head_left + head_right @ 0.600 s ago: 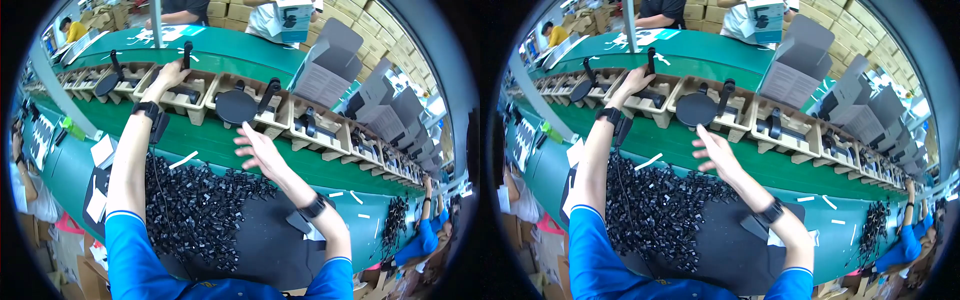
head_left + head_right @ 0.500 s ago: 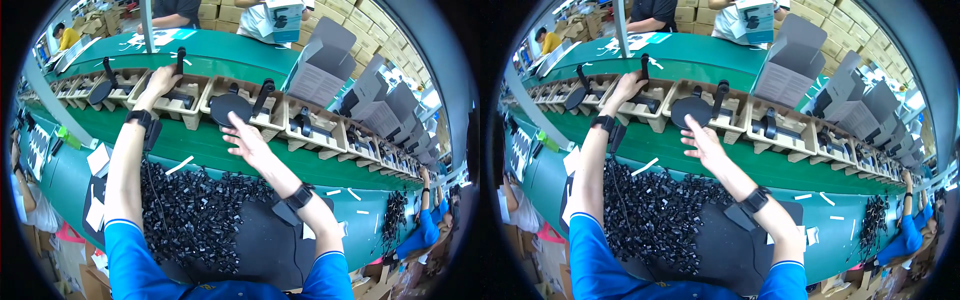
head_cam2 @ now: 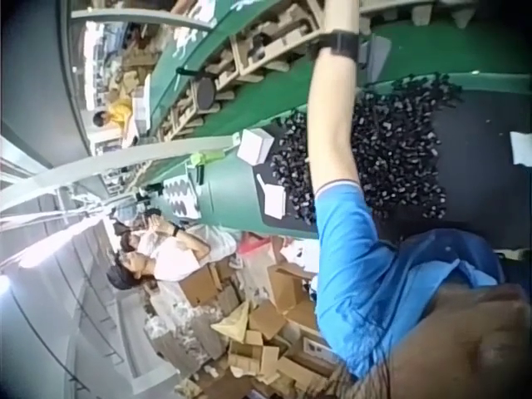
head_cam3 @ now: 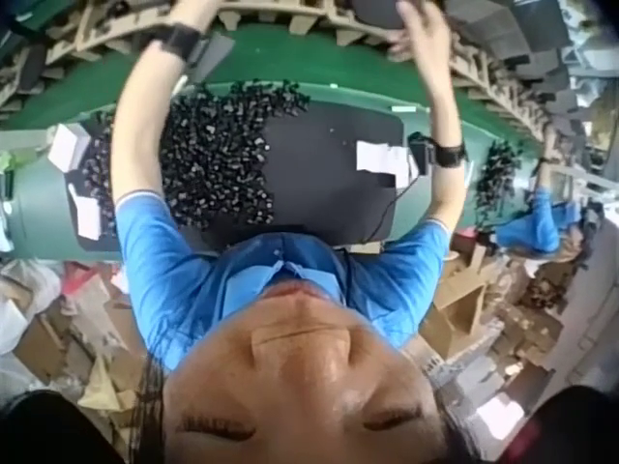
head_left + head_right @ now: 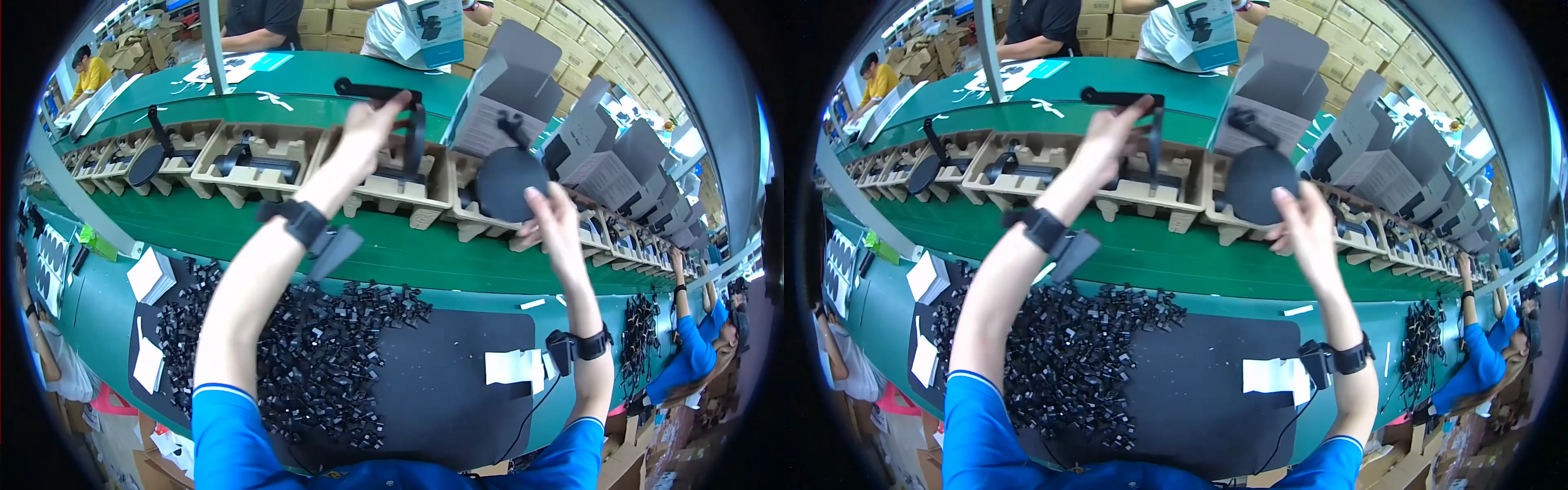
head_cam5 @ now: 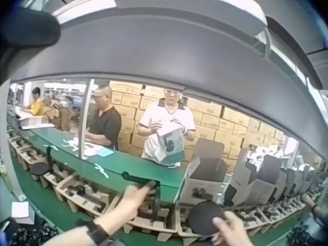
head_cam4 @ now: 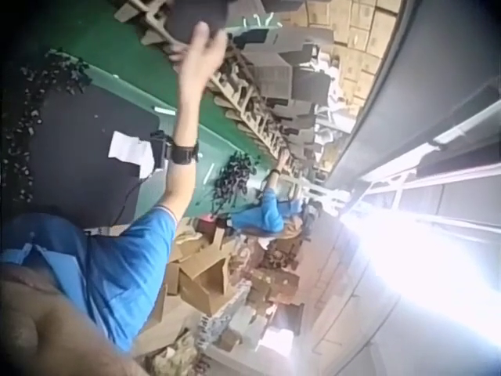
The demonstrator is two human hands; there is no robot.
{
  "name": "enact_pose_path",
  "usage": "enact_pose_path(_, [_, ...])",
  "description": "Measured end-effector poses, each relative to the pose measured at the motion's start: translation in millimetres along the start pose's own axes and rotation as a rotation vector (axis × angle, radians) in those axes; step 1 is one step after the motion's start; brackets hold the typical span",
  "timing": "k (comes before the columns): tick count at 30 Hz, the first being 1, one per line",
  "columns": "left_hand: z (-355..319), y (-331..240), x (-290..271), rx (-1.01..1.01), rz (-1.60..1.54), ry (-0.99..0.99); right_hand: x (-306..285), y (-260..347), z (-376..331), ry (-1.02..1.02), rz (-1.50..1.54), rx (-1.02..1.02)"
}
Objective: The person places a stand into a tray, then repeatedly folds a white paper by hand, inserts a black clip into it, and places the assembly into the tray.
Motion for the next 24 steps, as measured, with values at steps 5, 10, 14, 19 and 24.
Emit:
enact_pose_path(5, [-12.3, 93.2, 32.1, -0.371, -0.036, -0.119, -106.6, -10.3, 13.5, -0.573, -0.425, -0.168])
enact_pose_path(10, [-7.6, 120.4, 27.9, -0.467, -0.153, -0.131, -114.3, -20.7, 33.8, -0.678, -0.745, -0.526])
enact_pose_path(14, [-13.9, 117.1, 36.1, -0.437, 0.025, -0.066, -109.1, -27.9, 55.6, -0.611, -0.812, -0.343])
enact_pose_path(19, [-14.2, 124.9, 35.8, -0.465, 0.091, -0.016, -75.7, -58.9, 66.3, -0.497, -1.147, -0.14])
enact_pose_path(24, [-15.5, 134.3, 32.4, -0.536, 0.161, -0.047, -39.4, -38.9, 44.3, -0.517, -1.256, -0.28])
Point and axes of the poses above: each hand's wrist, its own z-axis towards the middle knuckle, its own x-axis out of the palm, y = z × x, the point moved 9 cm from there along z, towards the middle knuckle, and after that the axes turned 15 degrees about x, right-handed, at the moved point
